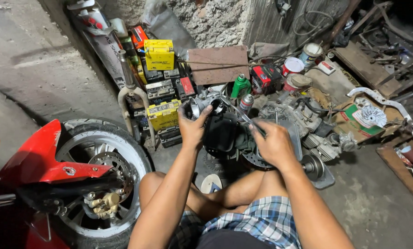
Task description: The person is disassembling and inspecting a motorcycle engine intake component using a screwdriver and a wrench in a workshop.
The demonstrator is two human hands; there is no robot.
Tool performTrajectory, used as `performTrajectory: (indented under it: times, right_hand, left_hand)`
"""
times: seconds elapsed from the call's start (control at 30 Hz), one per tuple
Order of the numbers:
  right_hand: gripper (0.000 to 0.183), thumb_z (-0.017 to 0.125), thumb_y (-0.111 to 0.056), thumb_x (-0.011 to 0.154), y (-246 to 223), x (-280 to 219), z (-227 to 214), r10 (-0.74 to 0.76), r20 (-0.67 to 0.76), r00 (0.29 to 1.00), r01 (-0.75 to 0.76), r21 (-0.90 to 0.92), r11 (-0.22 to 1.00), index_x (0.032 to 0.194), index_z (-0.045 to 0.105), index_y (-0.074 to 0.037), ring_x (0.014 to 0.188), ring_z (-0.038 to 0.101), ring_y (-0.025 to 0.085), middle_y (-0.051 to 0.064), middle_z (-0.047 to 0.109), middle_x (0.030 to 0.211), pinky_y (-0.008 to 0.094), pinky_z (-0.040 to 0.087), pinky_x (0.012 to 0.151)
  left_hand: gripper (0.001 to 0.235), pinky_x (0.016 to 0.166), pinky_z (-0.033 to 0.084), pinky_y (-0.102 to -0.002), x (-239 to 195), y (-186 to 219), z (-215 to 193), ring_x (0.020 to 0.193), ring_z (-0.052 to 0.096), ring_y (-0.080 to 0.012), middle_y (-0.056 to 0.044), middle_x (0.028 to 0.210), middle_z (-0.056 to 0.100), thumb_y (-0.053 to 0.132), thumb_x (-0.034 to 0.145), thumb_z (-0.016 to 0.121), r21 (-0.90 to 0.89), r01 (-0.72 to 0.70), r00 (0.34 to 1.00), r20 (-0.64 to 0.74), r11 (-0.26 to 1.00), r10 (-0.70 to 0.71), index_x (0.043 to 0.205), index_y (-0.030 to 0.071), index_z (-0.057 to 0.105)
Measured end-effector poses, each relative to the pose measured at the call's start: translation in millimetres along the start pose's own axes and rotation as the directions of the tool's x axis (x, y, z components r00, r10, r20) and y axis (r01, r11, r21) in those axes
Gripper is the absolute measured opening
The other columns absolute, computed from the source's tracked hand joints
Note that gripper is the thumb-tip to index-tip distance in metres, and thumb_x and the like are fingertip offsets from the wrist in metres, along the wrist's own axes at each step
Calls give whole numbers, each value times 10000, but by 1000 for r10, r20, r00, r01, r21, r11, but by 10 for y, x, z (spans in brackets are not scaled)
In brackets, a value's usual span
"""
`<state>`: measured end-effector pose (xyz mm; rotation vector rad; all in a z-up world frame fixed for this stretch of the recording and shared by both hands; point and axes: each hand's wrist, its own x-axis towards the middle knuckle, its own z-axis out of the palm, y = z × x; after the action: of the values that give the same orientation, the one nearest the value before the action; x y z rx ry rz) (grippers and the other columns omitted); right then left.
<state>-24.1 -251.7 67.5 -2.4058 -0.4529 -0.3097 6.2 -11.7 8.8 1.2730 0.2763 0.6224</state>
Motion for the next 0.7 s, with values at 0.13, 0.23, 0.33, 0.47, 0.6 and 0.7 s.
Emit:
performTrajectory:
  times: [0.13,0.23,0.33,0.47,0.6,0.7]
  right_hand:
    - [261,690,-212,949,-21,-40,-84,28,19,999,-27,-23,999,1147,802,-85,1033,729,422,208,780,1048,519,567,909]
    - [272,626,-200,1020,-102,7,-181,30,-46,998,-28,41,999,1189,788,-62,1082,717,430,230,769,1103,531,555,945]
    - [278,629,-237,1031,-200,26,-226,-86,-29,996,85,-15,996,1225,783,-113,1017,723,444,200,768,1035,508,571,876]
    - [292,633,-250,989,-231,58,-207,-62,59,996,68,-111,992,1231,778,-175,958,709,472,220,734,949,557,566,823]
    - [318,645,-199,962,-259,97,-325,20,160,987,3,-140,990,1243,789,-160,888,733,422,191,738,887,512,576,794]
    - [322,646,-238,954,-249,92,-433,33,193,981,8,-208,978,1239,782,-175,957,721,457,210,741,938,550,565,847]
  left_hand:
    - [714,897,523,-381,-5,26,11,979,629,-203,-109,1006,662,253,665,1002,31,-27,1000,-8,999,27,1188,32,568]
    - [785,913,530,-408,6,31,9,993,659,-237,-147,1021,675,245,616,1023,70,-59,998,17,996,58,1218,29,567]
    - [803,981,498,-449,-42,30,32,1086,633,-282,-169,1098,654,232,626,1016,72,-119,990,85,990,113,1246,38,544]
    - [834,1011,482,-474,-98,127,54,1126,630,-332,-198,1121,650,237,601,1014,101,-142,980,153,985,125,1267,43,552]
    - [860,1028,486,-470,-134,200,40,1157,649,-358,-194,1133,675,267,560,1025,151,-149,976,184,977,121,1268,87,571]
    - [851,1031,478,-537,-151,176,33,1182,623,-443,-241,1153,656,289,604,1008,160,-144,971,212,977,108,1285,54,555]
